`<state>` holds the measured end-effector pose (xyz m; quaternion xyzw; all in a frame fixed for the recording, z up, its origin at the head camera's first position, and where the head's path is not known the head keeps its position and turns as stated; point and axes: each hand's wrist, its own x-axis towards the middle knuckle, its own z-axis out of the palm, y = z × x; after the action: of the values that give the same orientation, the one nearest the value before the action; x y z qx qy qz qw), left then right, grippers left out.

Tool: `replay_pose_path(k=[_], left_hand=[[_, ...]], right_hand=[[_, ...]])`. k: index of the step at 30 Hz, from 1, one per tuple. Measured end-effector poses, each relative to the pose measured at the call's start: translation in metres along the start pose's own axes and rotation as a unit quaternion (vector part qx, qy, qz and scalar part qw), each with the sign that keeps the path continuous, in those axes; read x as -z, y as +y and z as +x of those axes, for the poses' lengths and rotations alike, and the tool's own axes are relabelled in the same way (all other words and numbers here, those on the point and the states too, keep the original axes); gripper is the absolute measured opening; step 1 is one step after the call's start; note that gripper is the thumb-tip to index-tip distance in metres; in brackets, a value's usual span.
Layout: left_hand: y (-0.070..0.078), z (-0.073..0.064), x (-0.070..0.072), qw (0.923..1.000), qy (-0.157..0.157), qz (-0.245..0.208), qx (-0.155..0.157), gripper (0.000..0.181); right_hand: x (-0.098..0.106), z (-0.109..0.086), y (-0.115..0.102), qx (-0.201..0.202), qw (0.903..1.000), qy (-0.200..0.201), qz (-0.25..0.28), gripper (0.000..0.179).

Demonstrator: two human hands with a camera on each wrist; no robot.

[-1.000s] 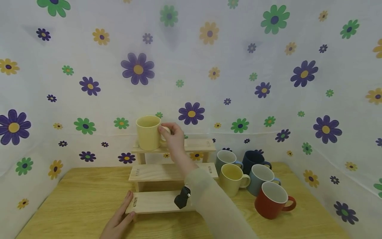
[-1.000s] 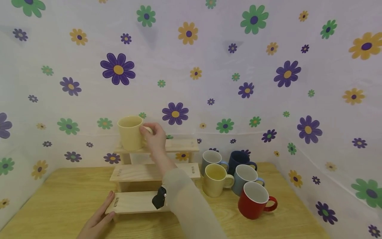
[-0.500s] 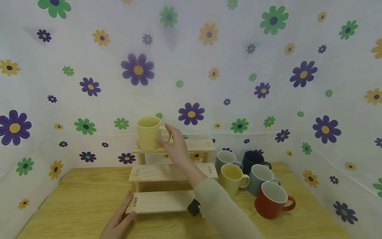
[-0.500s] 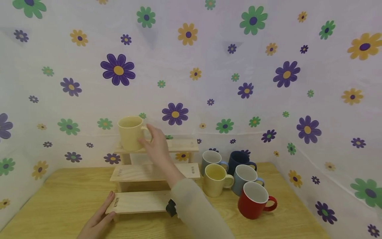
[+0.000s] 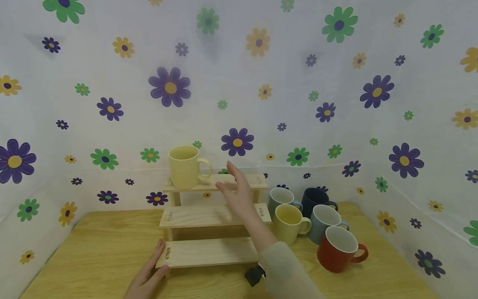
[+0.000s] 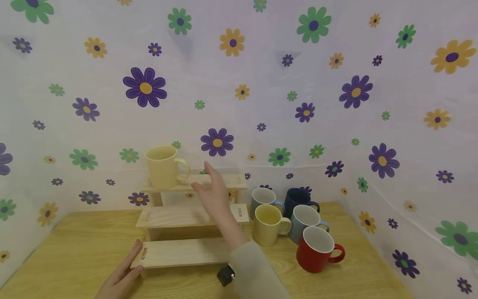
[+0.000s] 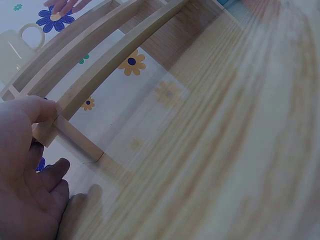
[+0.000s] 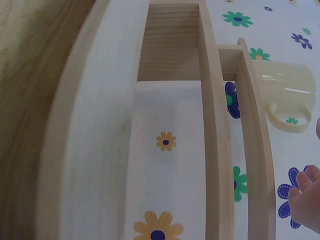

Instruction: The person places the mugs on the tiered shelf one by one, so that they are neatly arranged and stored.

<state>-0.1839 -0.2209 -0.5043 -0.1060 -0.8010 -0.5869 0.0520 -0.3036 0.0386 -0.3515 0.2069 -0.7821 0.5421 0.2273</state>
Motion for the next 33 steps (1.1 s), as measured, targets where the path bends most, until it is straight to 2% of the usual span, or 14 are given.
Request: replay_pose_path(k=[4, 9, 13, 17, 22, 26, 33], left_hand=[[0.001, 0.000, 0.000, 1.0000, -0.002, -0.004, 0.006, 0.063], [0.001, 0.001, 0.000, 0.9996, -0.007, -0.006, 0.027, 0.064], [0.002, 0.001, 0.001, 0.9992, -0.013, -0.004, 0.038, 0.066], [0.002, 0.001, 0.001, 0.9993, -0.015, -0.008, 0.033, 0.066], [0.003, 0.000, 0.002, 0.9990, -0.018, -0.010, 0.041, 0.067], [0.003, 0.000, 0.002, 0.9993, -0.017, -0.010, 0.032, 0.066], [0.001, -0.001, 0.000, 0.9998, -0.015, -0.012, -0.011, 0.061]], right_hand=[[0.011, -0.014, 0.002, 0.009, 0.9994, 0.016, -0.030, 0.063], [0.024, -0.030, 0.006, 0.000, 0.9980, 0.017, -0.061, 0.060], [0.035, -0.041, 0.008, 0.004, 0.9982, 0.020, -0.057, 0.059], [0.042, -0.051, 0.012, 0.006, 0.9986, 0.026, -0.045, 0.058], [0.050, -0.061, 0.016, 0.023, 0.9984, 0.034, -0.040, 0.055], [0.059, -0.069, 0.018, 0.023, 0.9975, 0.029, -0.060, 0.054], [0.073, -0.085, 0.024, 0.031, 0.9957, 0.031, -0.081, 0.054]])
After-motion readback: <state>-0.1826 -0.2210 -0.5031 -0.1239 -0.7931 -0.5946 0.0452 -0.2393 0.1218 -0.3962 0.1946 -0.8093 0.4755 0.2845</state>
